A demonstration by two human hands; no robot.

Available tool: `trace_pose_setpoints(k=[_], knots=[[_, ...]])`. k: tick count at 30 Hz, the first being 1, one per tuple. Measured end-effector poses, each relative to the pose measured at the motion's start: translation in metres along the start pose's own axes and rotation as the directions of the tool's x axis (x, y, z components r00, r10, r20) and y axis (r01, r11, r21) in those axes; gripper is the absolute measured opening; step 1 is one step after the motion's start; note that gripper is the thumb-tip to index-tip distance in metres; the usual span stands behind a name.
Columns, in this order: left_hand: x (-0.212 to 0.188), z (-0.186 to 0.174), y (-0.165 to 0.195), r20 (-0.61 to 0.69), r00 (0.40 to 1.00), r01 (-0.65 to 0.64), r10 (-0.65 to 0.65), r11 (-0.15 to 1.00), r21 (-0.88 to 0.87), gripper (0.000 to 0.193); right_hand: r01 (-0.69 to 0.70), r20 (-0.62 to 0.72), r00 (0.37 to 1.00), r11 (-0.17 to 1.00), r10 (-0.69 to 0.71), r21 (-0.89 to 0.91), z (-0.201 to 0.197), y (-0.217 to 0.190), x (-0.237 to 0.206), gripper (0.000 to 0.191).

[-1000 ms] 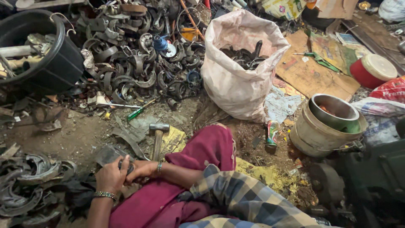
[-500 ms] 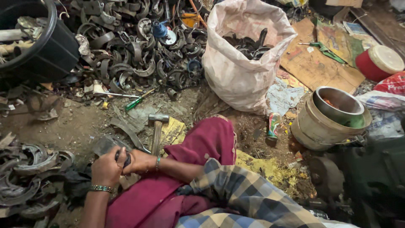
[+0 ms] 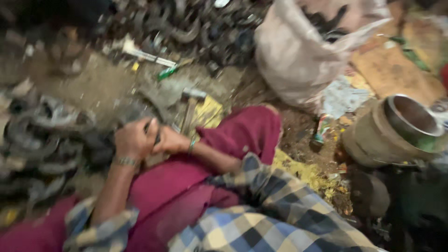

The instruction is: The person sits on the ground in a scrap yard and uses a hammer to strike a metal automotive part held against a small anvil block, working the piece loose. They turn the part over by hand between hammer blows and set the worked piece aside with other processed parts.

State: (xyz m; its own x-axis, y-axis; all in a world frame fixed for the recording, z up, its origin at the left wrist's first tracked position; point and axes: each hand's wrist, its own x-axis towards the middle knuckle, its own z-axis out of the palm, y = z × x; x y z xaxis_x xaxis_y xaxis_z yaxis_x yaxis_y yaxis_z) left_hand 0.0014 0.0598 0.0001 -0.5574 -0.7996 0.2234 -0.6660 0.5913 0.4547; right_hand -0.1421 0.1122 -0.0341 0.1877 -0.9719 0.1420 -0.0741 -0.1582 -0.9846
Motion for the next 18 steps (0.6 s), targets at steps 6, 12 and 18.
trace_pose_setpoints(k=[6,12,18], knots=[[-0.002,-0.001,0.007,-0.017,1.0,-0.023,0.022,0.999,-0.029,0.037,-0.261,-0.04,0.965,0.945,0.258,-0.2,0.002,0.011,-0.004,0.029],[-0.001,-0.001,0.01,-0.01,1.0,-0.006,0.005,0.995,-0.102,0.04,-0.186,-0.102,0.981,0.956,0.167,-0.229,0.007,0.013,-0.004,0.022],[0.001,0.003,0.004,-0.041,0.999,-0.037,0.032,0.99,-0.135,0.043,-0.229,-0.073,0.973,0.958,0.219,-0.172,0.007,0.003,-0.001,0.023]])
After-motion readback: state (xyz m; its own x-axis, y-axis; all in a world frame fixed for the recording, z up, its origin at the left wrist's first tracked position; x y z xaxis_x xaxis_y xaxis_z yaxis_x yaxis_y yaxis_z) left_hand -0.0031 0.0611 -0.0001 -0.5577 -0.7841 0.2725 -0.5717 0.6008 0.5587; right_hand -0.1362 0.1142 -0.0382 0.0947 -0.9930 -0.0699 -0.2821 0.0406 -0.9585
